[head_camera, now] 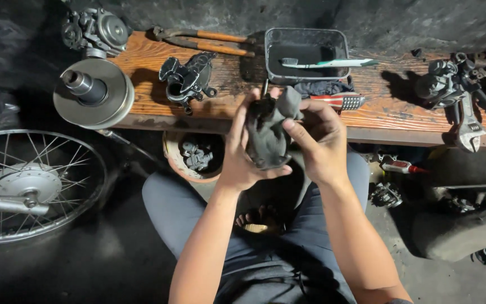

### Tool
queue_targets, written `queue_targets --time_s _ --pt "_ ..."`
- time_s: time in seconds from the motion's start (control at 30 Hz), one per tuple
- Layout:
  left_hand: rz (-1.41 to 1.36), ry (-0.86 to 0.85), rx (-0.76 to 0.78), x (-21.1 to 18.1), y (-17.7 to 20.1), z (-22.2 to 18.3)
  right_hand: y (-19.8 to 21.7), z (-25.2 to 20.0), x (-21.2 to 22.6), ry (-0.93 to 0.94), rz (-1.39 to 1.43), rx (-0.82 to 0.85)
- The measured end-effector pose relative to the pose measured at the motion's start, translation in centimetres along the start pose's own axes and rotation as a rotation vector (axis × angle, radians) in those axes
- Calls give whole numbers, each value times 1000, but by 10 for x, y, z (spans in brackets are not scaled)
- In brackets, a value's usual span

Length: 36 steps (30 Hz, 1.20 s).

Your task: Cleaning a motorcycle brake caliper using a toothbrush, cleaning fluid, and a rag

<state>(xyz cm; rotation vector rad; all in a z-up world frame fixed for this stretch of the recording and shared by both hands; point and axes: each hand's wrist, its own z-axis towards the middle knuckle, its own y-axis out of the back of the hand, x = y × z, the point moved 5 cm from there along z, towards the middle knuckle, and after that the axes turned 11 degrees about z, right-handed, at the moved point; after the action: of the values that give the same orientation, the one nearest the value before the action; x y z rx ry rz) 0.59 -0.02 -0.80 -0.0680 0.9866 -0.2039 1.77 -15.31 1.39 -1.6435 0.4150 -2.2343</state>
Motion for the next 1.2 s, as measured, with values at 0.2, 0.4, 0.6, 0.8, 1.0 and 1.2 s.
queue_targets --time_s 0.2,0.4,0.6,0.8,1.0,1.2 --pt "-80 31 62 -12 -19 5 -19 -4 13 101 -220 334" --pt "-154 15 81 -9 -8 7 14 -18 2 -104 -64 484" --pt "13 -39 107 -17 -13 14 40 -18 -9 -197 16 407" --pt "48 -6 125 -15 -17 14 15 -11 18 52 -187 482" --pt "88 1 89 -24 -23 14 -10 -9 35 -1 -338 488" --pt "318 -50 58 -48 -24 12 38 -8 1 -229 -52 127"
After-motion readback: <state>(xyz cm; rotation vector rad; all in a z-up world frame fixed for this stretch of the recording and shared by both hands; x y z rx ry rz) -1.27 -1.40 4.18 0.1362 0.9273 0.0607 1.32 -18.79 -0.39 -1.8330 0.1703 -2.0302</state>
